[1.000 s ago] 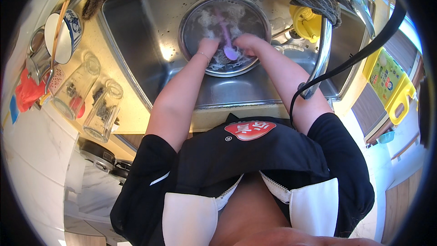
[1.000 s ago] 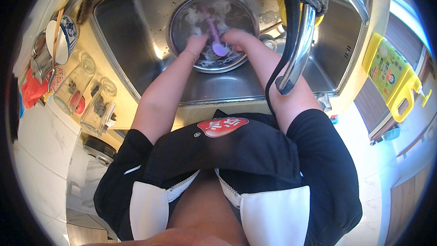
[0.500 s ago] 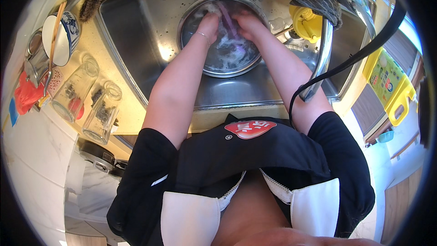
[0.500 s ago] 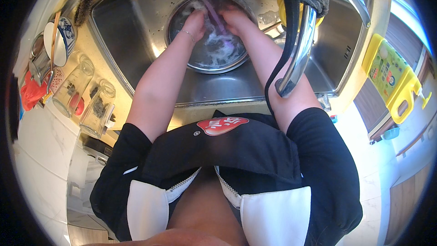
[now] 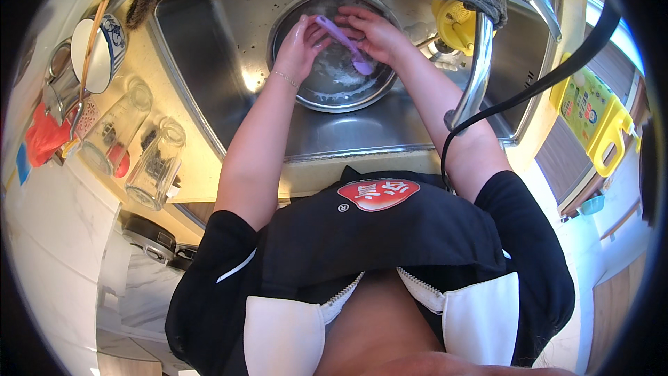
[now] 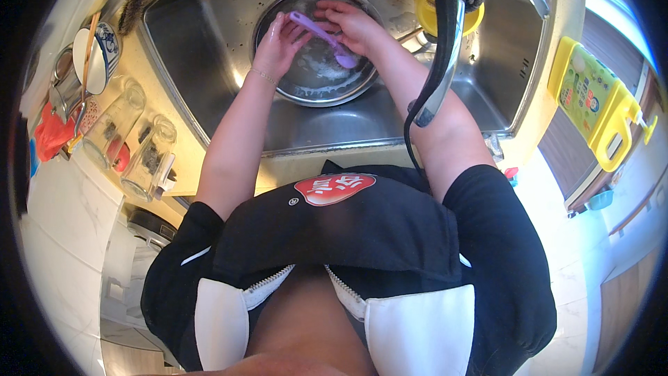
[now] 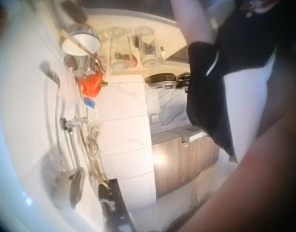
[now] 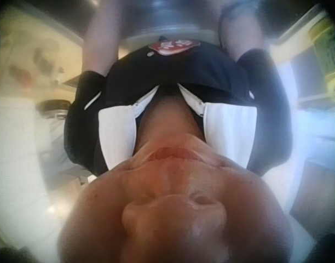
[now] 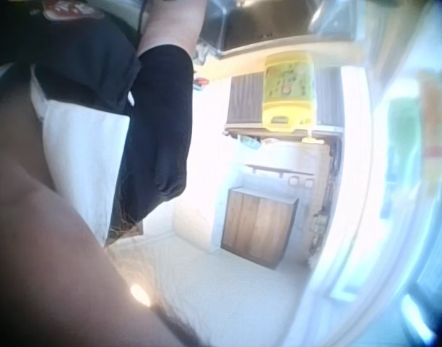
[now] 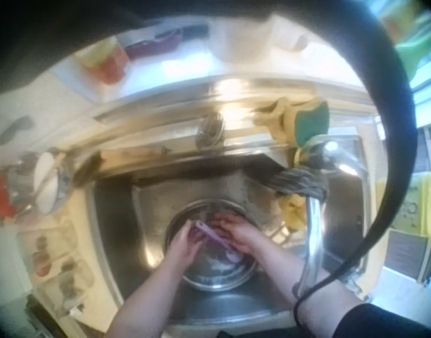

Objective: The person washes a white plastic object and a metal strainer in a kitchen sink using a steel wool scrubber. They scrub the items under running water and rinse them thoroughly.

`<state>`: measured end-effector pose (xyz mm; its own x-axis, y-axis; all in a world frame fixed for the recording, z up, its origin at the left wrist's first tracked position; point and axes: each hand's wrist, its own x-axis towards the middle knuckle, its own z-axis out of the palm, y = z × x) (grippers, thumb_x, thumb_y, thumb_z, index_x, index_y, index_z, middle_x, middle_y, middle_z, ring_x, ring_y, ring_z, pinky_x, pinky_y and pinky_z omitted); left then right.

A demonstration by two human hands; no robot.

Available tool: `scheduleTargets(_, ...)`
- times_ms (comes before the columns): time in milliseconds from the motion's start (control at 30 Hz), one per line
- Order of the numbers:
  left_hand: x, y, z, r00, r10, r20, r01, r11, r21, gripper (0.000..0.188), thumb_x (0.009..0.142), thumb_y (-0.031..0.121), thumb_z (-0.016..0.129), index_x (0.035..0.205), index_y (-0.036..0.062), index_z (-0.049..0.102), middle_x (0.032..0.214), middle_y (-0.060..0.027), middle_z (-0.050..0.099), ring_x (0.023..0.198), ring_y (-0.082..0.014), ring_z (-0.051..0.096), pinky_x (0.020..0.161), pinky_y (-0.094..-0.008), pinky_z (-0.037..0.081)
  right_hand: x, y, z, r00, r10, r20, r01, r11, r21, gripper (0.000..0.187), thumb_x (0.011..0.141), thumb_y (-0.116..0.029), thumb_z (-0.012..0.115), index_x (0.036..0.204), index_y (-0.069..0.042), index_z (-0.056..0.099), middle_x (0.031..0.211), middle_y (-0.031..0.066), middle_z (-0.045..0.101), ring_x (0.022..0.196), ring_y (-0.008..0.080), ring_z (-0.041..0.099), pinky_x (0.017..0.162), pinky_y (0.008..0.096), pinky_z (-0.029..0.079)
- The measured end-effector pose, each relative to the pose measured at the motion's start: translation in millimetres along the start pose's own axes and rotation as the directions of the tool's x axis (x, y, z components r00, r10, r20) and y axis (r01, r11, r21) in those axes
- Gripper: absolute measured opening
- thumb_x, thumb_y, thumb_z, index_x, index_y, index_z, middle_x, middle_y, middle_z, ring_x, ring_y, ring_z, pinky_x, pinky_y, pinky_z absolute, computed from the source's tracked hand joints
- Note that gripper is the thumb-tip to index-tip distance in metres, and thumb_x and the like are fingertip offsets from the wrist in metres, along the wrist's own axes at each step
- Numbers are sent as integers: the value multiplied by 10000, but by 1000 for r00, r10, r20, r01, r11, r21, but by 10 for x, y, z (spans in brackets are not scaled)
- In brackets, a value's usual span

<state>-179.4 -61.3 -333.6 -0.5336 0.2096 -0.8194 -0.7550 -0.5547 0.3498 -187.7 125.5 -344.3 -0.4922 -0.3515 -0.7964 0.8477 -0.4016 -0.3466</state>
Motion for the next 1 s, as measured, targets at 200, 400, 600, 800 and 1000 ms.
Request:
scheduleTargets(200,-427,-304,-83,890,300,-342,-150,903,402,267,946,206,485,1141,26,512,994,-60,563,818,-122,550,713,-257,491,-468,29,59,999,-32,10,26,942,336,344,966,-187,441,1293,-81,421,1285,114,491,1147,276,519,942,410,432)
scheduleTargets(400,-1152,-623,557,948,314,51,-305,850,429,234,926,160,526,1118,26,527,890,-48,592,739,-89,562,620,-224,482,-1059,99,134,978,-61,200,-53,851,522,382,969,-295,419,1311,-125,406,1342,102,444,1228,311,442,989,465,397)
scheduleTargets(600,-1480,-704,865,864,463,199,-491,686,537,225,881,82,577,1090,15,526,877,-61,607,789,-105,602,657,-239,514,-1597,177,306,919,-76,388,-46,954,296,493,980,-420,316,1392,-151,330,1371,30,421,1186,159,452,961,366,414)
scheduleTargets(800,-1986,-586,1044,812,552,190,-560,646,519,209,833,71,639,1005,10,538,824,-68,630,709,-115,621,638,-244,517,-2144,222,391,897,-122,425,-1,960,279,460,980,-395,349,1345,-119,401,1221,80,479,1098,210,508,984,421,407)
scheduleTargets(1000,-2386,-586,1148,510,779,366,-692,119,712,212,786,78,695,937,23,557,818,-81,636,680,-126,619,598,-252,515,-2751,136,310,903,-164,397,141,986,87,330,968,-258,456,1229,-57,465,1158,116,564,1038,226,577,882,388,499)
